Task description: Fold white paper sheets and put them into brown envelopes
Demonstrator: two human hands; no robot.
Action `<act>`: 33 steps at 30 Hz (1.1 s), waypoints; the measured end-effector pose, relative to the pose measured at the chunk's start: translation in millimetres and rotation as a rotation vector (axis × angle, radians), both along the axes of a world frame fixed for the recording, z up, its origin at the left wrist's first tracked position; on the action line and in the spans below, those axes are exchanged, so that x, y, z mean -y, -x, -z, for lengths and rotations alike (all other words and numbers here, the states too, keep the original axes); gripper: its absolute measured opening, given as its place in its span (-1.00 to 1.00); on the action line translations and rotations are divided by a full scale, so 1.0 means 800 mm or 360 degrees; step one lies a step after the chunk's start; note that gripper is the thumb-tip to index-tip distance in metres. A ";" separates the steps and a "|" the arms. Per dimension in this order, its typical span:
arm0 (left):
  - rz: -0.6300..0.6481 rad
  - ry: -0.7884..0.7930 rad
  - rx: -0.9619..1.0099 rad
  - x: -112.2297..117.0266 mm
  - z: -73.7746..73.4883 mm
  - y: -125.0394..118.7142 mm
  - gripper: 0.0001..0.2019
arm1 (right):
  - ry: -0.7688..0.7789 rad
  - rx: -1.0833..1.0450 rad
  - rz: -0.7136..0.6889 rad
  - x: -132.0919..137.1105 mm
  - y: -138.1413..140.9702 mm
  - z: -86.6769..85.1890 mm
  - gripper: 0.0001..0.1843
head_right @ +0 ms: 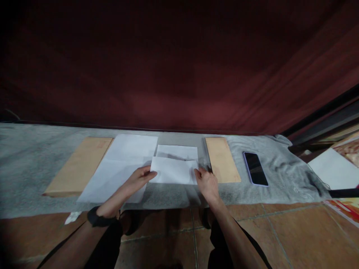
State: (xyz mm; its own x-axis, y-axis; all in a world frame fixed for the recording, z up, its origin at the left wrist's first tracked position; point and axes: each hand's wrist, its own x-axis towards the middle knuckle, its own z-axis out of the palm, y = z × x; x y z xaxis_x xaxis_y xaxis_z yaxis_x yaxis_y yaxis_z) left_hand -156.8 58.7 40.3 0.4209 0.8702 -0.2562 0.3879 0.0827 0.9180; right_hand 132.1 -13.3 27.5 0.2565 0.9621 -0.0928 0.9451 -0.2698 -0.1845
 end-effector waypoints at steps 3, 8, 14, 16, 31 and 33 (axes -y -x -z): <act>-0.0159 -0.0119 -0.0118 -0.002 0.008 -0.010 -0.74 | 0.0008 0.0065 0.0031 -0.004 0.003 -0.002 -0.59; -0.0309 -0.0392 -0.0460 -0.003 0.006 -0.021 -0.69 | 0.0009 0.0096 0.0050 -0.011 0.005 -0.003 -0.59; -0.0350 -0.0413 -0.0721 -0.005 0.002 -0.026 -0.69 | -0.0013 -0.0026 0.0100 -0.019 0.002 -0.002 -0.59; -0.0349 -0.0404 -0.0759 -0.005 0.001 -0.027 -0.69 | -0.0031 -0.0106 0.0132 -0.020 0.000 -0.001 -0.59; -0.0357 -0.0372 -0.0753 -0.002 0.003 -0.023 -0.70 | -0.0322 -0.1119 0.0142 -0.012 -0.016 0.019 -0.63; -0.0375 -0.0381 -0.0747 -0.002 0.004 -0.022 -0.70 | -0.0312 -0.1011 0.0115 -0.015 -0.016 0.019 -0.67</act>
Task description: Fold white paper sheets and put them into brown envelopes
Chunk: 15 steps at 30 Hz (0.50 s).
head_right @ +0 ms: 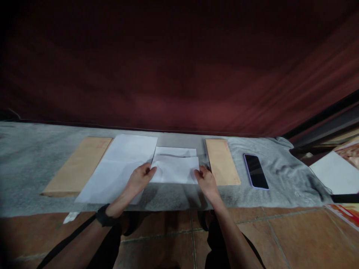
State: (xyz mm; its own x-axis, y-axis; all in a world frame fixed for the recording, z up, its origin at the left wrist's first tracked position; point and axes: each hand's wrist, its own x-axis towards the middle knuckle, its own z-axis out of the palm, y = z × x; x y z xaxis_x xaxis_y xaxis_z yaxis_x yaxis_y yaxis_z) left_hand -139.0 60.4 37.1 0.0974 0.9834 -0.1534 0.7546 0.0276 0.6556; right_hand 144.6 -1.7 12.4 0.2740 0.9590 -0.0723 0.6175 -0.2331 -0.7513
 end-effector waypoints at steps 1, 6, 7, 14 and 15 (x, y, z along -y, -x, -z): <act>-0.0006 -0.0012 0.0002 0.000 0.000 0.000 -0.70 | 0.0016 0.0077 0.0001 -0.002 0.001 0.000 -0.68; -0.0048 -0.0039 0.0056 -0.007 0.005 -0.004 -0.70 | 0.0190 0.0575 0.0030 -0.014 0.014 -0.005 -0.75; -0.0066 -0.0050 0.0080 -0.009 0.006 -0.006 -0.70 | 0.0226 0.0646 0.0035 -0.017 0.018 -0.006 -0.76; 0.0093 0.0069 0.0915 -0.018 -0.008 0.001 -0.73 | -0.0092 0.0235 0.0232 -0.026 0.019 -0.021 -0.73; 0.0157 0.0145 0.1091 -0.019 -0.013 0.004 -0.70 | -0.0218 0.0000 0.0251 -0.026 0.016 -0.027 -0.69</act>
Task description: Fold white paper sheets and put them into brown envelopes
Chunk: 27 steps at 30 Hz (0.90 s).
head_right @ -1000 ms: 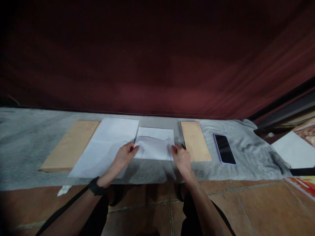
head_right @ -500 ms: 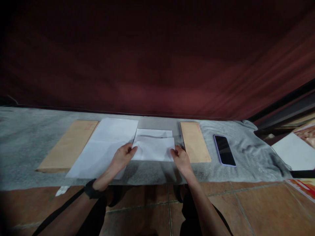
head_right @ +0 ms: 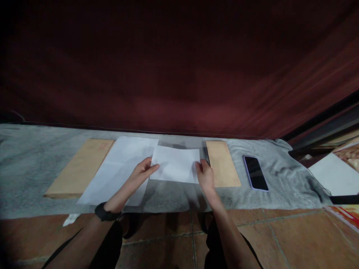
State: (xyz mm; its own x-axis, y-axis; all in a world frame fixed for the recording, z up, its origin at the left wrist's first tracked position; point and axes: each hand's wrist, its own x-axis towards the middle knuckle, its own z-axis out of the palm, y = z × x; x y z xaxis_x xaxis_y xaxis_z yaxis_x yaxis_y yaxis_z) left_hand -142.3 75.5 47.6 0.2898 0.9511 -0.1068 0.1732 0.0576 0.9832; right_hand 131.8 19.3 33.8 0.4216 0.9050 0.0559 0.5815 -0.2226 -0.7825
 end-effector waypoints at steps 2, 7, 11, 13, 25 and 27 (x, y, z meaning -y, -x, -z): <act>0.0130 0.0089 0.0244 0.000 -0.009 0.006 -0.62 | -0.0251 -0.0519 -0.0017 -0.001 -0.005 -0.013 -0.62; 0.0365 0.0077 0.0192 0.008 -0.019 0.007 -0.62 | -0.0461 -0.1403 0.0090 -0.004 -0.009 -0.044 -0.58; 0.0200 -0.0074 0.0159 0.013 -0.016 -0.003 -0.62 | -0.0515 -0.1527 0.0156 -0.008 -0.008 -0.051 -0.60; 0.0143 -0.0103 0.0173 0.012 -0.013 -0.007 -0.62 | -0.0526 -0.1550 0.0169 -0.011 -0.008 -0.049 -0.61; -0.0201 -0.0687 -0.0121 0.016 -0.029 -0.007 -0.75 | -0.0591 -0.1380 0.0028 -0.001 -0.008 -0.065 -0.50; -0.0221 -0.0835 -0.0167 0.020 -0.039 -0.005 -0.72 | -0.0650 -0.1284 0.0001 0.008 -0.014 -0.074 -0.52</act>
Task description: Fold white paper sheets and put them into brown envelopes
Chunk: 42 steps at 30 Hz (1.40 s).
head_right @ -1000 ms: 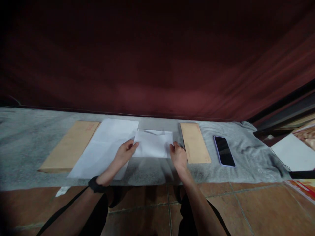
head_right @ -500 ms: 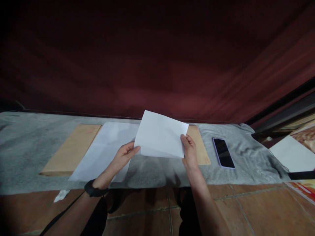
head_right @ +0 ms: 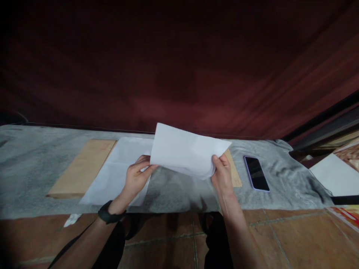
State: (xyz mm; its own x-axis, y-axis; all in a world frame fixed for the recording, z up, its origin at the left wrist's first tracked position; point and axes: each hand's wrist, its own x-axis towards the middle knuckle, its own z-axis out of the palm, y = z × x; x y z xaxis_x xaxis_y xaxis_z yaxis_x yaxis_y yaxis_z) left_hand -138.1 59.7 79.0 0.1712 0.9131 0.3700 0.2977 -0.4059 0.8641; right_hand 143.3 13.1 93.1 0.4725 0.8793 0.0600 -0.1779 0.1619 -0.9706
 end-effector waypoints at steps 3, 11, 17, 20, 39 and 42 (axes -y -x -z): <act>-0.0018 -0.0048 -0.0028 0.005 -0.011 0.001 -0.65 | -0.0017 0.0112 -0.0050 0.015 -0.012 -0.008 -0.59; 0.0350 -0.0135 0.0074 -0.004 0.015 0.012 -0.74 | 0.0124 0.0164 -0.0603 0.037 -0.027 0.017 -0.70; 0.0671 -0.0008 -0.0472 -0.007 0.065 0.028 -0.58 | 0.0526 0.0414 -0.0863 0.039 -0.021 0.040 -0.63; 0.0859 -0.0010 -0.0626 -0.007 0.075 0.033 -0.42 | 0.0637 0.0545 -0.1155 0.041 -0.021 0.042 -0.64; 0.0535 0.1286 0.0333 -0.013 0.042 0.027 -0.36 | 0.0708 0.0970 -0.0479 0.037 -0.009 0.095 -0.65; 0.0523 0.1304 0.0273 -0.010 0.037 0.020 -0.46 | 0.0735 0.1180 -0.0401 0.034 0.001 0.098 -0.66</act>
